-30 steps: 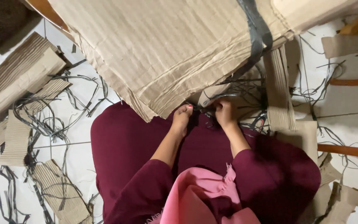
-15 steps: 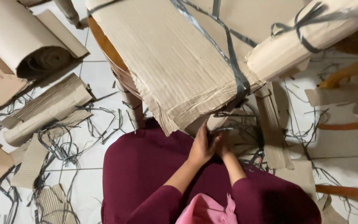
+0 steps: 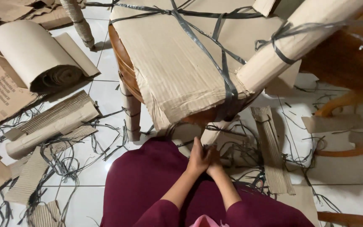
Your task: Securing cardboard packaging around wooden chair legs using plastic straps and tying knots.
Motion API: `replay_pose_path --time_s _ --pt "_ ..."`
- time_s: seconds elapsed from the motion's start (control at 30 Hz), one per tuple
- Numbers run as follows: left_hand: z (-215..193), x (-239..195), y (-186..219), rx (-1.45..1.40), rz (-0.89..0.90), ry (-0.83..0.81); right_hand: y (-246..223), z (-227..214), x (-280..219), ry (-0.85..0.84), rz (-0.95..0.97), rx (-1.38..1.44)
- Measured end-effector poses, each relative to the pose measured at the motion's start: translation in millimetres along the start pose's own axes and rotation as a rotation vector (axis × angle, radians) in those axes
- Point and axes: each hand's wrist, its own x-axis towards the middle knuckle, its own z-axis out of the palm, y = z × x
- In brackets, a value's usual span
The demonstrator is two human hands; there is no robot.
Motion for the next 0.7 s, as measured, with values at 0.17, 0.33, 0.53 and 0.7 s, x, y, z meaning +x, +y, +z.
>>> replay_pose_path --time_s 0.17,0.33,0.53,0.7 --pt "-42.2 -1.2 44.2 -0.221 -0.098 0.149 -48.2 25.3 2.7 -0.047 -0.027 -0.009" --pt "-67.0 7.4 53.5 -0.185 -0.169 0.135 -84.3 34.2 10.6 -0.091 -0.063 -0.018" --pt "-79.4 16.6 56.9 -0.133 -0.235 0.17 -105.1 27.8 7.2 -0.148 -0.087 -0.038" --pt "-103.8 22.5 60.2 -0.083 -0.169 0.178 -140.0 35.6 8.2 -0.23 -0.105 -0.041"
